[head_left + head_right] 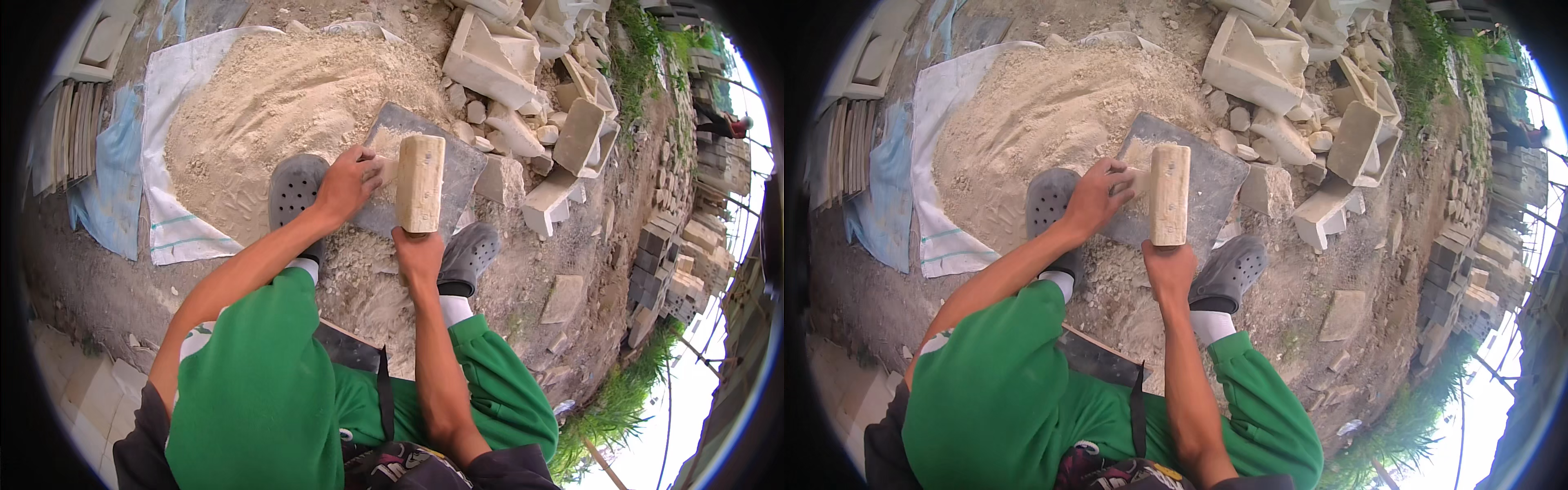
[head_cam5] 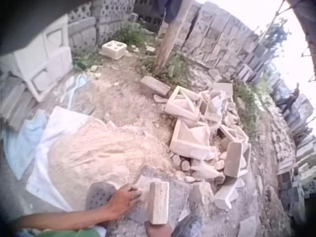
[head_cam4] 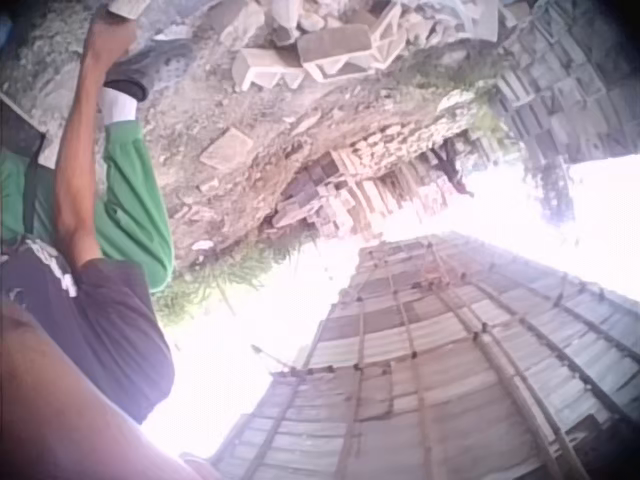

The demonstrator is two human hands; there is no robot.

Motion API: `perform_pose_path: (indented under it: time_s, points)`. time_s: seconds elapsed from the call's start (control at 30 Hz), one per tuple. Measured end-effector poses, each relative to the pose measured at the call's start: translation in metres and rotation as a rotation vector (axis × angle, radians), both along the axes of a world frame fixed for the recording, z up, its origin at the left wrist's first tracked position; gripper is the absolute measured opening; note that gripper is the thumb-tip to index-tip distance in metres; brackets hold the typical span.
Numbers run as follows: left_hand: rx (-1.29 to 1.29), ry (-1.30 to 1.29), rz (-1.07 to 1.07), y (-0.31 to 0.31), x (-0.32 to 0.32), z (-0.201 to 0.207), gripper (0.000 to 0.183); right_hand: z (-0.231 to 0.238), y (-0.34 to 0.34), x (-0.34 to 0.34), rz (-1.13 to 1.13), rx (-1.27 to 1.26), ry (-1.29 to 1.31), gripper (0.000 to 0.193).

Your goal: The person shapes blocks of material using a tool. They rub the tool against the surface of a block placed on a flat stone, causing dust to accumulate, then move the shaped pieces aside into a pile of similar blocks.

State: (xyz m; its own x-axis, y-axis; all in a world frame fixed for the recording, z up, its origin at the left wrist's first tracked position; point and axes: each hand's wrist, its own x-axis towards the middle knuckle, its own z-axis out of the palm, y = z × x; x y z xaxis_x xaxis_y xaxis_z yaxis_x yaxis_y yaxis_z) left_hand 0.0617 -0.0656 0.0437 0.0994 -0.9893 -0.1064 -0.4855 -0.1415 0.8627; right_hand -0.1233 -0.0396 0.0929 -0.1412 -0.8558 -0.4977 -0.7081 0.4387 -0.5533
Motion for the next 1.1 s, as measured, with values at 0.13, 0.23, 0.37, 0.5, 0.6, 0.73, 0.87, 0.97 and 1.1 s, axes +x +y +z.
perform_pose_path:
  time_s: [0.13,0.23,0.37,0.5,0.6,0.73,0.87,0.97,1.1]
  points:
    - [-0.048,-0.039,-0.012,-0.001,0.0,-0.003,0.027,-0.01,0.011,-0.005,-0.142,-0.286,-0.265,0.037]
    - [-0.018,-0.022,-0.004,0.0,-0.001,0.001,0.025,0.003,-0.014,-0.002,0.056,0.125,0.073,0.035]
    - [-0.066,-0.054,0.008,0.001,-0.002,-0.006,0.025,-0.026,-0.003,-0.018,-0.147,-0.281,-0.197,0.036]
    - [-0.041,-0.024,0.006,0.001,-0.001,-0.006,0.026,0.002,-0.016,-0.011,-0.007,0.2,-0.035,0.037]
    - [-0.049,-0.043,0.018,0.0,-0.001,-0.006,0.027,-0.015,0.002,-0.013,-0.125,-0.003,-0.143,0.036]
    - [-0.053,-0.074,-0.015,0.002,0.001,-0.009,0.027,0.002,-0.011,-0.008,-0.078,0.038,-0.06,0.036]
    - [-0.079,-0.092,-0.01,0.0,-0.002,-0.005,0.027,0.002,-0.008,-0.012,0.008,0.002,0.025,0.041]
    - [-0.068,-0.094,-0.018,0.001,0.0,-0.003,0.026,0.011,-0.014,-0.011,0.044,0.052,0.077,0.041]
    - [-0.021,-0.088,-0.031,0.002,0.0,-0.002,0.027,0.012,-0.004,-0.013,0.022,-0.132,-0.061,0.039]
